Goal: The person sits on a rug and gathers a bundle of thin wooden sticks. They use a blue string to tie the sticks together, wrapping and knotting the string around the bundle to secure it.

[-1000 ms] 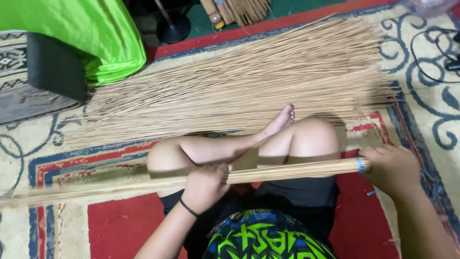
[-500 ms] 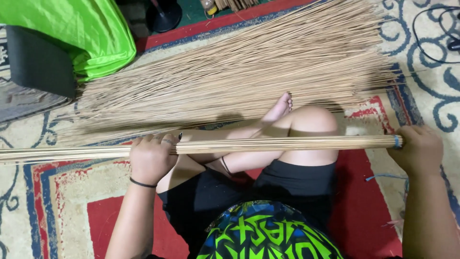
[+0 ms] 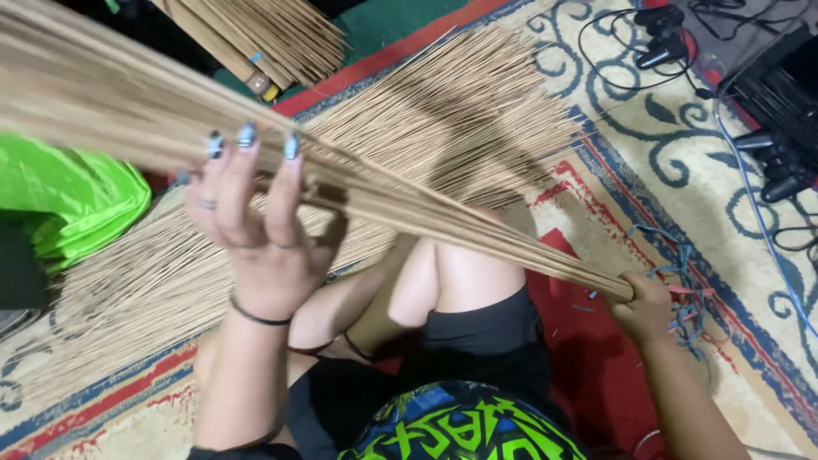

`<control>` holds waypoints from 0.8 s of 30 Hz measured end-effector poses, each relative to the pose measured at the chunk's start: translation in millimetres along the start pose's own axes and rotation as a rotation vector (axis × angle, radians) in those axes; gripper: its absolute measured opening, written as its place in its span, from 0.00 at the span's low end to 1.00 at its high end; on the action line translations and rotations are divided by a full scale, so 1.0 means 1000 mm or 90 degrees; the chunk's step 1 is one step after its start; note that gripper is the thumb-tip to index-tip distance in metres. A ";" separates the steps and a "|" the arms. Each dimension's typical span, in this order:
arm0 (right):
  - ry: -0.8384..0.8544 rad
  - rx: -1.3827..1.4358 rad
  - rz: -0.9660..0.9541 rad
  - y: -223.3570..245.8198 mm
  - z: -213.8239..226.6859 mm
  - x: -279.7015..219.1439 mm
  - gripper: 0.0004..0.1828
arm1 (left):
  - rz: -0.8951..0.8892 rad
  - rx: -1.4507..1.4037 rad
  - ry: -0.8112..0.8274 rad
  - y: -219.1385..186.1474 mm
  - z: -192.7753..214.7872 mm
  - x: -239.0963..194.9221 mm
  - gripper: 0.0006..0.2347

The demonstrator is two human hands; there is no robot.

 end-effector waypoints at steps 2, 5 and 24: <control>-0.011 0.004 -0.063 -0.019 -0.001 -0.023 0.04 | -0.011 -0.117 0.051 -0.050 -0.042 -0.019 0.28; -0.031 0.026 -0.252 -0.029 -0.003 -0.049 0.04 | 0.030 -0.311 0.203 -0.112 -0.078 -0.050 0.31; 0.442 0.028 -0.706 -0.047 -0.055 0.189 0.36 | 0.225 -0.356 0.562 -0.172 -0.140 -0.234 0.40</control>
Point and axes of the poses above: each hand's wrist, its own x-axis towards the middle knuckle, its own z-axis out of the back of the hand, y = z × x, the point moved 6 cm from there along x, towards the middle knuckle, and after that the axes turned 5 degrees about -y, right-handed, at the moved point
